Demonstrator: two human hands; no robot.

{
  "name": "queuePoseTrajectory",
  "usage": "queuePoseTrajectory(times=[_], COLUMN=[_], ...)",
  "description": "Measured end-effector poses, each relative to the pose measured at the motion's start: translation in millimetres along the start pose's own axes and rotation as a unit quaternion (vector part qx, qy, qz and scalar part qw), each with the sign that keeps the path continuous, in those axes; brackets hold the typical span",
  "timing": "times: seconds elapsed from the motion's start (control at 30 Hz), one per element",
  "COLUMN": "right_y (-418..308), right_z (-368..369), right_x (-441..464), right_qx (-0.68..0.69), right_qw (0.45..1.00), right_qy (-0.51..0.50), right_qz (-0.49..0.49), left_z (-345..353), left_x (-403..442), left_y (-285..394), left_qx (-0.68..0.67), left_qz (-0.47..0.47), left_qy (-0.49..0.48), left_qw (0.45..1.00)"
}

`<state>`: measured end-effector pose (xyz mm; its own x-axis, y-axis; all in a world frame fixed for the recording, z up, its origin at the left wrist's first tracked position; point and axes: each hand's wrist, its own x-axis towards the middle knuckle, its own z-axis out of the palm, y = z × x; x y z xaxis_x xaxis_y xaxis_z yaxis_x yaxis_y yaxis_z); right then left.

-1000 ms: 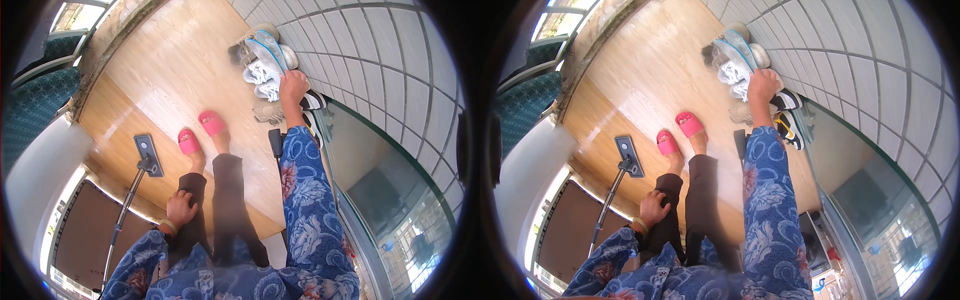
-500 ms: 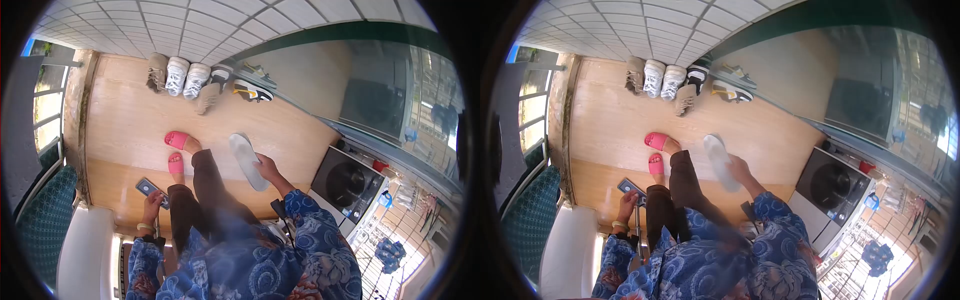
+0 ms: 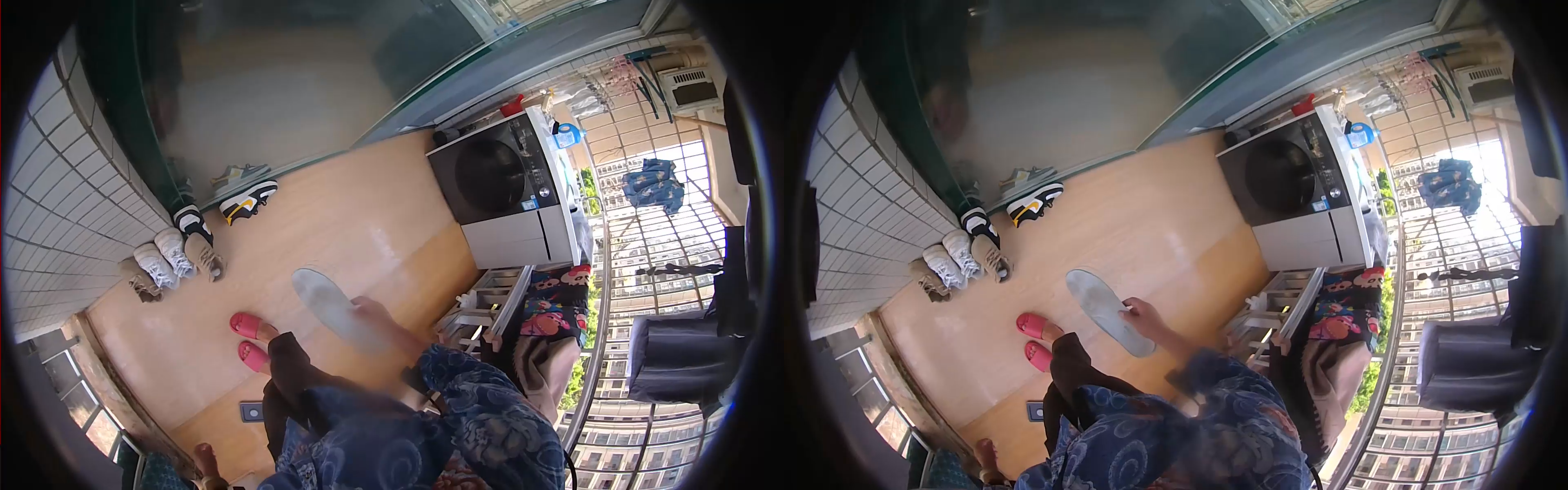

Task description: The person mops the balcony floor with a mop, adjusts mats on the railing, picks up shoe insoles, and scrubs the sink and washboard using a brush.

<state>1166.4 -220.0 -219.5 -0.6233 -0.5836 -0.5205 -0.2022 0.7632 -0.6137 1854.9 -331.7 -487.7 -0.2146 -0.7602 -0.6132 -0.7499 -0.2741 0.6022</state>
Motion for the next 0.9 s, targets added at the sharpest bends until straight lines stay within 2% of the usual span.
queuePoseTrajectory(times=[0.03, 0.07, 0.1, 0.13, 0.17, 0.2, 0.23, 0.27, 0.3, 0.33, 0.4, 0.47, 0.5, 0.57, 0.63, 0.77, 0.87, 0.9], right_y=[4.8, 11.2, 18.2, 20.3, 25.6, 36.7, 29.6, 38.3, 32.4, 20.9, -4.3, -31.4, -45.3, -79.3, -95.4, -157.2, -170.4, -165.6], right_z=[7.4, 12.1, 19.7, 35.1, 48.0, 65.8, 80.3, 99.5, 117.7, 133.1, 168.3, 205.4, 223.5, 255.2, 294.1, 345.8, 373.1, 381.5], right_x=[1.8, 7.1, 17.2, 32.3, 46.3, 68.7, 85.3, 110.2, 132.5, 152.3, 192.5, 236.8, 259.9, 300.8, 349.2, 389.5, 410.0, 419.0], right_qx=[0.005, -0.026, -0.053, -0.076, -0.039, -0.033, -0.040, -0.015, -0.046, -0.079, -0.085, -0.101, -0.116, -0.194, -0.218, -0.350, -0.402, -0.407], right_qw=[1.000, 0.998, 0.993, 0.984, 0.995, 0.994, 0.993, 0.990, 0.986, 0.984, 0.970, 0.952, 0.939, 0.925, 0.906, 0.843, 0.783, 0.800], right_qy=[-0.007, 0.010, 0.006, -0.023, -0.062, -0.080, -0.094, -0.114, -0.130, -0.130, -0.135, -0.120, -0.107, -0.121, -0.115, -0.081, 0.084, 0.041], right_qz=[-0.025, -0.061, -0.103, -0.158, -0.068, -0.066, -0.064, -0.085, -0.088, -0.090, -0.181, -0.265, -0.304, -0.303, -0.345, -0.399, -0.467, -0.439], left_z=[13.6, 38.3, 49.3, 65.1, 78.1, 110.6, 125.4, 155.7, 154.2, 131.3, 139.4, 204.5, 219.0, 240.8, 246.5, 232.8, 228.1, 227.6], left_x=[13.0, 26.1, 26.2, 19.1, 13.2, 16.5, 10.2, 8.5, 5.1, 0.5, -12.3, -39.1, -36.9, -34.2, -35.8, -32.3, -29.7, -28.7], left_y=[14.0, 26.7, 98.5, 168.3, 224.3, 219.1, 243.9, 235.1, 270.4, 317.8, 326.4, 277.3, 261.8, 240.6, 240.7, 259.5, 268.0, 271.1], left_qx=[0.021, -0.039, 0.038, 0.049, 0.054, 0.060, 0.066, 0.058, 0.129, 0.178, 0.205, 0.169, 0.164, 0.155, 0.146, 0.122, 0.107, 0.101], left_qz=[0.091, 0.076, 0.120, 0.092, 0.050, 0.131, 0.123, 0.164, 0.110, 0.129, 0.122, 0.062, 0.039, -0.003, -0.008, -0.027, -0.041, -0.046], left_qy=[0.015, 0.005, -0.027, -0.040, -0.091, -0.080, -0.100, -0.120, -0.252, -0.302, -0.313, -0.220, -0.250, -0.312, -0.287, -0.264, -0.255, -0.248], left_qw=[0.996, 0.996, 0.992, 0.994, 0.993, 0.986, 0.985, 0.977, 0.953, 0.928, 0.919, 0.959, 0.953, 0.937, 0.947, 0.956, 0.960, 0.963])
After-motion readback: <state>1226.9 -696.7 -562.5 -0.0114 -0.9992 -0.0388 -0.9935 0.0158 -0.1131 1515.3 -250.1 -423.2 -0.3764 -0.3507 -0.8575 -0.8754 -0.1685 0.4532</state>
